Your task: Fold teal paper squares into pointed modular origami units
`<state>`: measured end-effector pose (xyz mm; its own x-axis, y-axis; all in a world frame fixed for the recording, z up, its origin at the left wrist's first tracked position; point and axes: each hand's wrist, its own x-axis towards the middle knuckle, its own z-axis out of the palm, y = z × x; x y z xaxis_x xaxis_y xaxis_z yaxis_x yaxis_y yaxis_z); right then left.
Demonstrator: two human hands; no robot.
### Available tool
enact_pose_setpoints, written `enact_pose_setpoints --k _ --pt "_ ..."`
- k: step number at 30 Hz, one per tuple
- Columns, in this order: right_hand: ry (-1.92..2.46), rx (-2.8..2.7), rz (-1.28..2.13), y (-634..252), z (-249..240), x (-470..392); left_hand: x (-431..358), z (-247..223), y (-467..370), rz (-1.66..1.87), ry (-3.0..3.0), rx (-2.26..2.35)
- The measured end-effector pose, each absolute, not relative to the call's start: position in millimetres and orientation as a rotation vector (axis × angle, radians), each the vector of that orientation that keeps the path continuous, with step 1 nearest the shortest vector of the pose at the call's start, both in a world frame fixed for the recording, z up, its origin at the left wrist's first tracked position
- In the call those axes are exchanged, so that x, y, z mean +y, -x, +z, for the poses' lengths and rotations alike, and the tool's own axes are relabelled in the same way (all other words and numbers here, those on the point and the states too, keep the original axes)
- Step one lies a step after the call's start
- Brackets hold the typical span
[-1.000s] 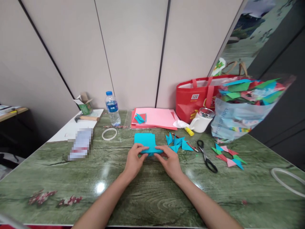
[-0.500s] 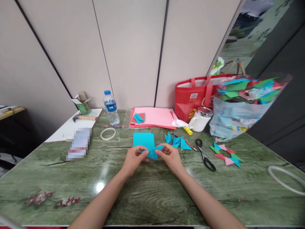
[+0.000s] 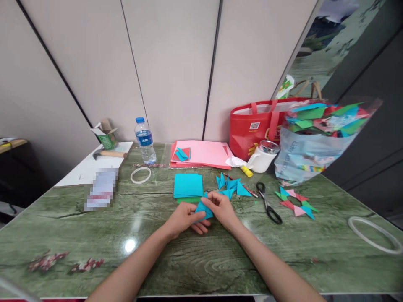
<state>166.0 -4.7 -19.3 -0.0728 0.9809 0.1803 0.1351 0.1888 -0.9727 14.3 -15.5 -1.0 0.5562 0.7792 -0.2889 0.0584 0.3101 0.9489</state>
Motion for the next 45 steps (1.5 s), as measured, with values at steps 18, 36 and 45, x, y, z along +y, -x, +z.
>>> enact_pose_setpoints --k 18,36,45 --pt "1.118 -1.63 0.971 -158.5 -16.6 -13.9 -23.1 -1.2 -21.3 0.547 -1.108 0.802" --pt "1.01 -1.429 1.238 -163.2 -11.6 -8.5 -1.2 7.7 -4.7 1.16 -1.128 1.077" --pt "1.1 -1.311 1.192 -169.2 -22.9 -2.3 -2.1 4.6 -6.9 1.037 -1.039 1.007"
